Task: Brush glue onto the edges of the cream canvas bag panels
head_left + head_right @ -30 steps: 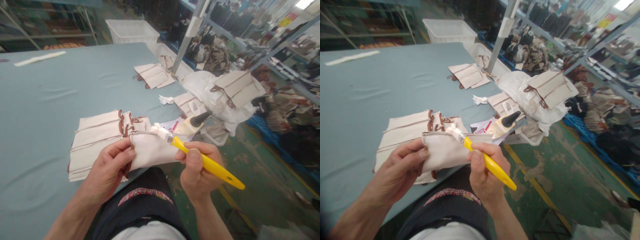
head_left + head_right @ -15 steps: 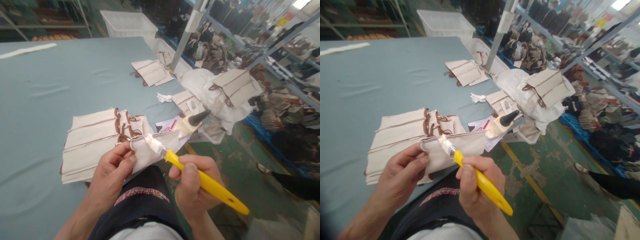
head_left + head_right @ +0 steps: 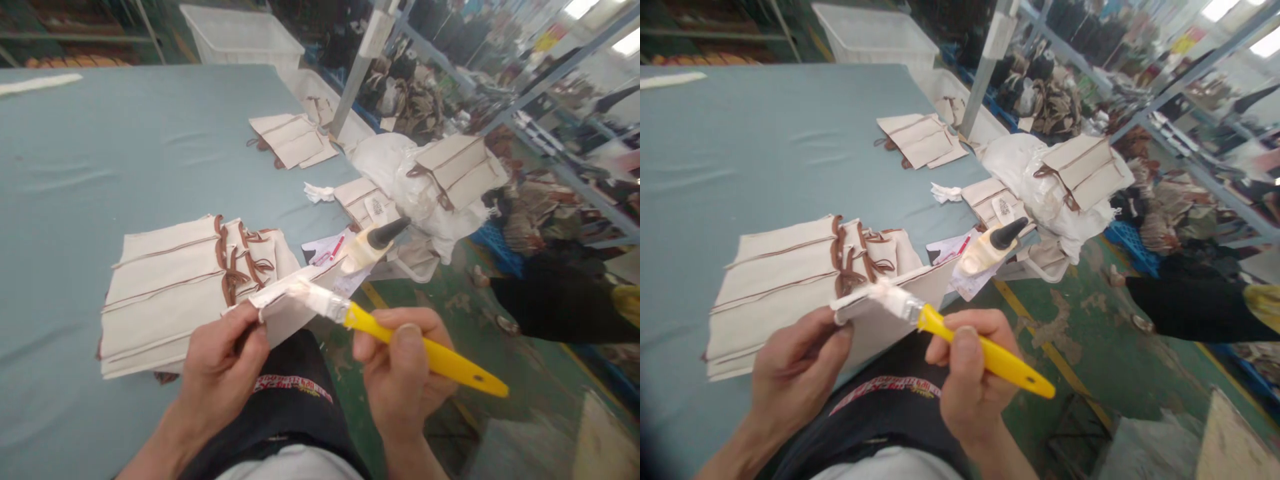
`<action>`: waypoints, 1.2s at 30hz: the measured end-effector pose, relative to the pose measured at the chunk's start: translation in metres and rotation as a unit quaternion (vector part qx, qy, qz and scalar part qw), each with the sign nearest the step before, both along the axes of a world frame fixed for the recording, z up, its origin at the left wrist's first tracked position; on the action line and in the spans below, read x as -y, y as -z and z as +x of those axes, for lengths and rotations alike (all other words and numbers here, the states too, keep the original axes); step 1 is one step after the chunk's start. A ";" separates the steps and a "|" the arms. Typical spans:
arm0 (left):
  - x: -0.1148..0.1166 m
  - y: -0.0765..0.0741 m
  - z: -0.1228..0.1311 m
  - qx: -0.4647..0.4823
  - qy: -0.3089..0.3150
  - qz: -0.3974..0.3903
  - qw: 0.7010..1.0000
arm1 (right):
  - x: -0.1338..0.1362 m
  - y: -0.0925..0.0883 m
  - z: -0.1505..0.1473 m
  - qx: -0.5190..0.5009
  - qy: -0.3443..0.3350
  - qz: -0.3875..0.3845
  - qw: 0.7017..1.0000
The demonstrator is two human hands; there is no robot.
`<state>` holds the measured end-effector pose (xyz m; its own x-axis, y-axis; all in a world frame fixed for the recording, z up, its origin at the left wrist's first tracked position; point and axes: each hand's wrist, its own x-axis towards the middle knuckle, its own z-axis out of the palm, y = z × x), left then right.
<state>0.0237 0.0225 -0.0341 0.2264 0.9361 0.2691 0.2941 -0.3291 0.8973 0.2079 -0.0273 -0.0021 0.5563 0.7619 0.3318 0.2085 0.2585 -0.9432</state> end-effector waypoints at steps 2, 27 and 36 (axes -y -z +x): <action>-0.001 0.005 0.000 -0.053 0.048 0.133 0.989 | -0.002 -0.004 0.021 -0.038 0.032 -0.007 0.999; 0.012 0.034 0.010 -0.121 0.163 0.257 0.945 | 0.001 -0.022 0.057 0.067 -0.130 -0.121 0.982; 0.014 0.033 0.014 -0.106 0.140 0.271 0.946 | 0.015 -0.031 0.047 0.069 -0.183 -0.168 0.966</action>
<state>0.0377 0.0086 -0.0671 0.5481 0.5691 0.6130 0.2821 -0.8157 0.5050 0.2545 -0.0424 0.0288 0.1974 0.9767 0.0838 0.2899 0.0235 -0.9568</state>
